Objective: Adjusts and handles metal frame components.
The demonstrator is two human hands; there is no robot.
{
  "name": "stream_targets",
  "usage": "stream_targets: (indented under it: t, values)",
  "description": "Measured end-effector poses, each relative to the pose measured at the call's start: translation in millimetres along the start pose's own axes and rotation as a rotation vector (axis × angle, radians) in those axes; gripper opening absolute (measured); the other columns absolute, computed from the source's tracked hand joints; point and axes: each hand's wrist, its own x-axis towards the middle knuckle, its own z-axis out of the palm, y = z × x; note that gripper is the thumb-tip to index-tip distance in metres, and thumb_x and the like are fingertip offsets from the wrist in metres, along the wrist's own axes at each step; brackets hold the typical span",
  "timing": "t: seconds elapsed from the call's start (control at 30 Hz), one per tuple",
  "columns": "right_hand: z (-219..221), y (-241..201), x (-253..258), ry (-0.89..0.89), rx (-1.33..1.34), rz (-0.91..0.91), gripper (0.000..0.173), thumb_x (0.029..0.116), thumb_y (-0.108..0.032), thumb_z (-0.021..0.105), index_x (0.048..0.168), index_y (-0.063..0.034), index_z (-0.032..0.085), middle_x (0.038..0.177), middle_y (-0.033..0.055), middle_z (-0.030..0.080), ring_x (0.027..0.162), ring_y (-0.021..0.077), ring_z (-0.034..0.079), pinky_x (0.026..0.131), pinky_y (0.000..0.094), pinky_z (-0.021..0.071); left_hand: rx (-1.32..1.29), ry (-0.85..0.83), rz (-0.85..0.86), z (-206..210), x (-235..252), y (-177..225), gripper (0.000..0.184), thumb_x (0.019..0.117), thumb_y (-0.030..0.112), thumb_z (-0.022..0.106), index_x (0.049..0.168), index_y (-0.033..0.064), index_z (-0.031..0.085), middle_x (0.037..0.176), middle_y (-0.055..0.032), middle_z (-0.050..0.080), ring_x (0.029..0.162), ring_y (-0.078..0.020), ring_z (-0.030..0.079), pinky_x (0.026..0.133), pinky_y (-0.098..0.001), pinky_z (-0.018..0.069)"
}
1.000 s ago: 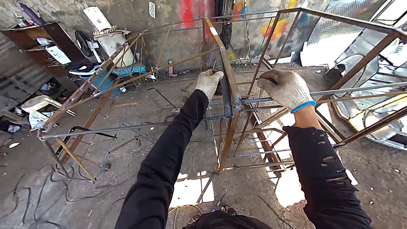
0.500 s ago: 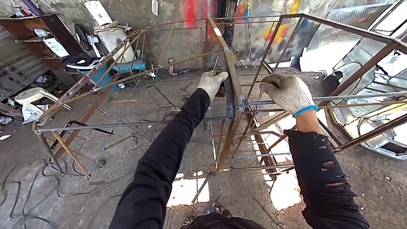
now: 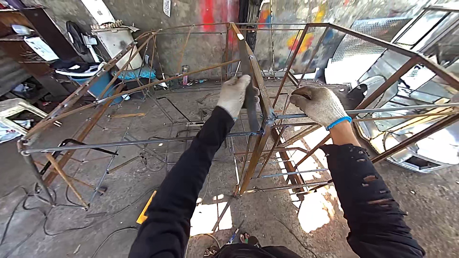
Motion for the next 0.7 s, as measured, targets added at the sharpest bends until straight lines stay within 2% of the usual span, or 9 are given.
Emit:
stream_targets:
  t: [0.07,0.13,0.23,0.33,0.43,0.5,0.57,0.63,0.7]
  values:
    - [-3,-8,8,-0.024,-0.022,-0.019,0.037,0.099,-0.058,0.054,0.111,-0.0299,0.074,0.085,0.0011,0.071,0.071,0.0227,0.067,0.062,0.0594,0.0514,-0.323,-0.1,0.04,-10,-42,18,0.04,0.1125,0.034,0.034,0.116,0.0021,0.057,0.09,-0.0175,0.07,0.072,-0.0281,0.07,0.065,-0.0456,0.0613]
    - [-7,-20,15,-0.059,-0.066,0.006,0.035,0.0991,-0.055,0.055,0.111,-0.0283,0.075,0.092,0.0027,0.074,0.084,0.0256,0.071,0.073,0.0646,0.053,-0.338,-0.167,0.103,-16,-100,16,0.044,0.1128,0.04,0.026,0.128,0.009,0.053,0.097,-0.0158,0.069,0.074,-0.0276,0.069,0.066,-0.0457,0.0619]
    - [-9,-26,16,-0.057,-0.1,0.009,0.036,0.1,-0.052,0.052,0.112,-0.0278,0.075,0.096,0.0041,0.074,0.091,0.0282,0.071,0.077,0.0664,0.0523,-0.252,-0.119,-0.027,0,-174,-32,0.034,0.1105,0.026,0.036,0.134,0.0051,0.05,0.078,-0.0114,0.062,0.061,-0.023,0.063,0.058,-0.0416,0.0601]
    - [-9,-24,10,-0.035,-0.089,-0.01,0.035,0.1012,-0.05,0.05,0.114,-0.0282,0.074,0.096,0.0053,0.074,0.089,0.0296,0.071,0.074,0.0664,0.0521,-0.179,-0.139,-0.278,19,-200,-59,0.039,0.106,0.015,0.043,0.142,0.0006,0.043,0.088,-0.0126,0.063,0.071,-0.0223,0.066,0.067,-0.0397,0.0615]
    - [-7,-21,-8,0.041,-0.054,-0.116,0.035,0.1037,-0.048,0.048,0.109,-0.0254,0.073,0.082,0.0071,0.068,0.07,0.0297,0.065,0.055,0.0594,0.0461,0.194,-0.03,0.03,35,-208,-50,0.037,0.1057,0.01,0.043,0.141,-0.0019,0.045,0.091,-0.0087,0.067,0.072,-0.0213,0.069,0.065,-0.0395,0.0639]
    - [-8,-23,-1,0.016,-0.11,-0.084,0.037,0.1017,-0.05,0.046,0.114,-0.0294,0.074,0.089,0.0054,0.072,0.08,0.0303,0.069,0.063,0.0626,0.0493,0.397,0.137,0.335,41,-206,-42,0.038,0.1062,0.009,0.043,0.143,-0.0008,0.043,0.088,-0.0052,0.066,0.065,-0.0188,0.066,0.058,-0.0383,0.0624]
    - [-8,-22,-2,0.022,-0.118,-0.103,0.036,0.1014,-0.049,0.046,0.114,-0.0295,0.073,0.087,0.0056,0.072,0.079,0.0314,0.069,0.06,0.0623,0.0485,0.455,0.264,0.457,49,-202,-39,0.043,0.107,0.01,0.041,0.148,-0.001,0.034,0.088,-0.0049,0.065,0.063,-0.0185,0.064,0.054,-0.0376,0.061]
    - [-9,-21,-14,0.061,-0.062,-0.183,0.032,0.1038,-0.043,0.047,0.113,-0.0251,0.072,0.079,0.0077,0.067,0.066,0.0318,0.064,0.05,0.057,0.0435,0.558,0.291,0.299,59,-203,-50,0.04,0.1065,0.013,0.045,0.143,-0.0009,0.039,0.083,-0.0033,0.064,0.06,-0.0174,0.064,0.052,-0.0365,0.0599]
    - [-9,-19,-17,0.072,-0.051,-0.222,0.031,0.1039,-0.041,0.046,0.112,-0.0231,0.071,0.079,0.0087,0.066,0.067,0.0323,0.064,0.05,0.0564,0.0433,0.726,0.182,-0.153,65,-201,-60,0.038,0.1055,0.022,0.049,0.14,0.0067,0.05,0.078,-0.0016,0.065,0.059,-0.0156,0.065,0.054,-0.0365,0.0594]
